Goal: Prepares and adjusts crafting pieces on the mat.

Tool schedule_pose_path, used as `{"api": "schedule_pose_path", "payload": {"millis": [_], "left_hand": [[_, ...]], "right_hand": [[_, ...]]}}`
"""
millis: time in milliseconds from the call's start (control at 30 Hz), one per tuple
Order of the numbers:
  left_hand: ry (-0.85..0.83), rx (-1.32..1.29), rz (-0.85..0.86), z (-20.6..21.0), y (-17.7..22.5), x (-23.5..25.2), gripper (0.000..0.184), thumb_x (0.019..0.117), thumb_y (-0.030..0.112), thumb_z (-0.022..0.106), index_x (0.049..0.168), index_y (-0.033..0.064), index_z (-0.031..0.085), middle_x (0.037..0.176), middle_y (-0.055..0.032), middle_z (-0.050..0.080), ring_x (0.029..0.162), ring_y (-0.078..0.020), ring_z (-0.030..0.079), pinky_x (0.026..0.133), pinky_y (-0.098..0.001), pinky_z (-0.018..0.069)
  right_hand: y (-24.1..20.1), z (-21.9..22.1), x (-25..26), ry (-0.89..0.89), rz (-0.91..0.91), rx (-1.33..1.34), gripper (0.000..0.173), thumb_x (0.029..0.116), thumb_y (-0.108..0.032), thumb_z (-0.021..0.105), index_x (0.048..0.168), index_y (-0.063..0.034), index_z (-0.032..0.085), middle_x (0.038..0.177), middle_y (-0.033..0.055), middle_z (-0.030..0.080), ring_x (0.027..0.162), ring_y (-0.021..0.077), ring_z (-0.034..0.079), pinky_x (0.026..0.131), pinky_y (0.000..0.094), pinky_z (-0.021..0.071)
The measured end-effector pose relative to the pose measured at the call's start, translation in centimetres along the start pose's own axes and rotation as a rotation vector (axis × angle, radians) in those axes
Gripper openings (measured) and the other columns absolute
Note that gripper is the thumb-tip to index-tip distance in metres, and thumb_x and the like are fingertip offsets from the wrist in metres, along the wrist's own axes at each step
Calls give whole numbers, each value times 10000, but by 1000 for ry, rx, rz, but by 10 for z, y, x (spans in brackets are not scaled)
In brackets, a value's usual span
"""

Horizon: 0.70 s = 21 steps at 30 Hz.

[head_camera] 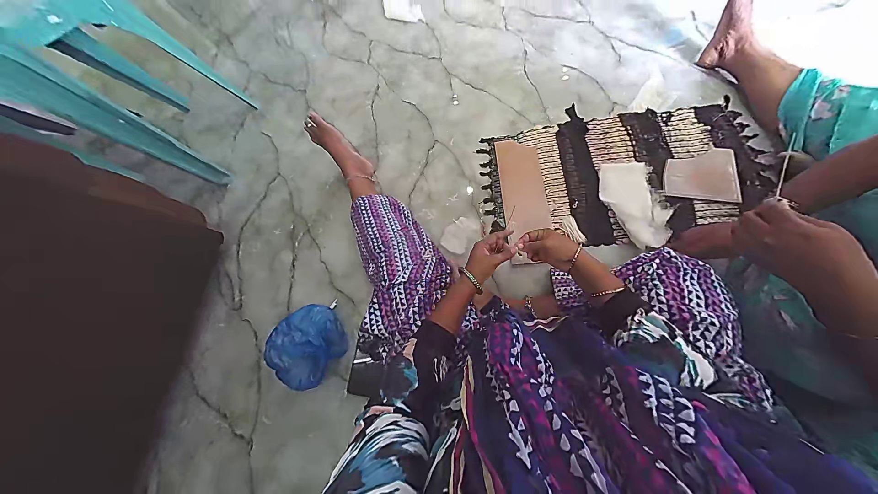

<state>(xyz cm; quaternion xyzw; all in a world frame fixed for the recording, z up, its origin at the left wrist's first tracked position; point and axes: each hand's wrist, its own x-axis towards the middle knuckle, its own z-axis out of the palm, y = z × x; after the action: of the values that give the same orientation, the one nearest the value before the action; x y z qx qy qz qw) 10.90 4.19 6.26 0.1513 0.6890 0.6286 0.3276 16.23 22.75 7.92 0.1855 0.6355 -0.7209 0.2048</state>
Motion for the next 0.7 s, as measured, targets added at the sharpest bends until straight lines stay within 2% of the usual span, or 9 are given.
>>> {"api": "schedule_pose_path", "payload": {"millis": [133, 267, 333, 467, 533, 567, 633, 667, 700], "left_hand": [[76, 69, 31, 10, 6, -8, 182, 916, -33, 713, 1082, -104, 694, 1005, -134, 719, 863, -88, 657, 830, -270, 557], [237, 67, 22, 17, 9, -12, 105, 923, -39, 709, 1005, -104, 696, 950, -122, 717, 770, -65, 616, 753, -250, 529], [290, 73, 29, 19, 12, -16, 104, 921, -34, 718, 1001, -98, 702, 931, -109, 719, 739, -49, 606, 727, -234, 522], [321, 78, 59, 24, 19, -26, 82, 921, -29, 717, 981, -84, 705, 895, -77, 717, 674, -8, 565, 651, -192, 486], [312, 37, 67, 25, 22, -30, 127, 946, -26, 682, 1054, -92, 682, 869, -55, 689, 614, 10, 517, 569, -165, 432], [281, -4, 67, 25, 25, -32, 222, 970, -20, 646, 1174, -104, 636, 877, -52, 664, 601, 5, 498, 546, -164, 414], [173, -84, 40, 24, 26, -33, 479, 1009, 17, 592, 1451, -67, 428, 840, -29, 619, 538, 6, 439, 492, -165, 375], [122, -96, 22, 22, 26, -33, 554, 1012, 32, 591, 1510, -38, 360, 822, -18, 614, 526, 7, 434, 482, -166, 371], [94, -87, 6, 20, 24, -33, 546, 1007, 37, 608, 1500, -39, 385, 838, -23, 635, 538, 4, 444, 490, -170, 371]], "right_hand": [[3, 5, -10, 7, -36, 18, 203, 1010, 15, 549, 842, -63, 630, 649, -73, 586, 551, 3, 518, 546, 168, 437], [4, 3, -25, 38, -50, 136, 176, 1077, -107, 497, 973, -61, 631, 763, -47, 654, 623, 18, 576, 596, 181, 474], [3, 3, -32, 47, -77, 123, 104, 1054, -82, 545, 1029, -41, 637, 813, -38, 685, 645, 9, 585, 601, 174, 470], [6, 13, -39, 109, -164, 107, 72, 981, 35, 598, 986, -5, 657, 763, -42, 664, 595, -10, 533, 558, 163, 425], [6, 14, -40, 134, -210, 119, 93, 960, 69, 595, 948, -8, 646, 714, -56, 638, 553, -21, 495, 535, 158, 406], [5, 13, -41, 131, -230, 116, 100, 958, 72, 591, 940, -12, 641, 704, -63, 628, 546, -24, 483, 534, 158, 402], [5, 8, -43, 126, -258, 88, 100, 947, 73, 603, 934, -16, 649, 692, -75, 629, 547, -28, 491, 542, 158, 411], [4, 8, -43, 121, -260, 60, 94, 942, 70, 615, 936, -15, 652, 691, -78, 630, 556, -27, 500, 554, 161, 420], [4, 7, -43, 118, -260, 28, 84, 937, 67, 626, 938, -11, 657, 693, -78, 630, 567, -26, 506, 568, 165, 426]]}}
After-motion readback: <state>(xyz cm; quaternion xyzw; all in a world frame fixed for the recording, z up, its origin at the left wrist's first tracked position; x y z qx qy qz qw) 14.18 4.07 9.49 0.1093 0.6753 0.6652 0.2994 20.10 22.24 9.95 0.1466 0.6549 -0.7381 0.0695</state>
